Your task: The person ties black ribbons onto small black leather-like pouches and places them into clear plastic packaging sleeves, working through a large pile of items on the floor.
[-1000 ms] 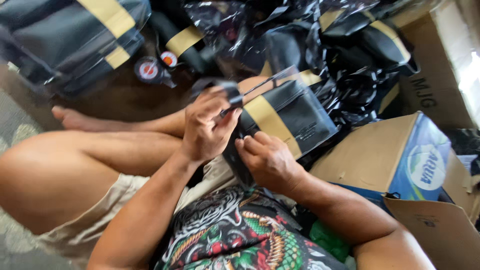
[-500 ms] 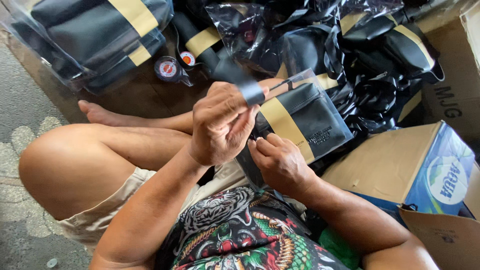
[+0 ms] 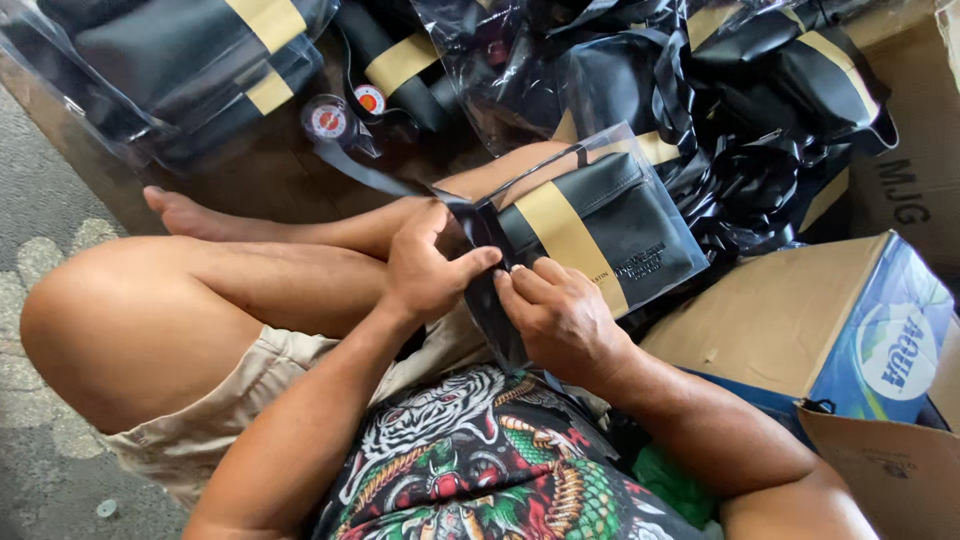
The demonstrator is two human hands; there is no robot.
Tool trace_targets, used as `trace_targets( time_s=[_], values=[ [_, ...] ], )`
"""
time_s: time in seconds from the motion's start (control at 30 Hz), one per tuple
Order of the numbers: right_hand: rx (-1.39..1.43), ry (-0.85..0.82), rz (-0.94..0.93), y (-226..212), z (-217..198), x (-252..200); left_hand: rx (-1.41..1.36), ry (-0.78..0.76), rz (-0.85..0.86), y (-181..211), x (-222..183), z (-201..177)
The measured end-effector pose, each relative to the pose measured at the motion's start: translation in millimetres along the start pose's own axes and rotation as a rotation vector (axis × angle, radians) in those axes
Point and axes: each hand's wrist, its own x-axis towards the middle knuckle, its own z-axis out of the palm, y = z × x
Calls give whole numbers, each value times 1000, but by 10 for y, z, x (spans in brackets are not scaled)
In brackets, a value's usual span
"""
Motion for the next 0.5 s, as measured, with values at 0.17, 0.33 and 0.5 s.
trace_targets(
  time_s=[0.17,0.33,0.5],
  values=[
    [50,34,22,-30,-211,106,-8,115,-26,-39,-24,166],
    [194,77,58,44,-484,342,-17,266,299,-8,-90,184],
    [267,175,-6,311,-565,636,-102,298,377,32,-67,202]
  ],
)
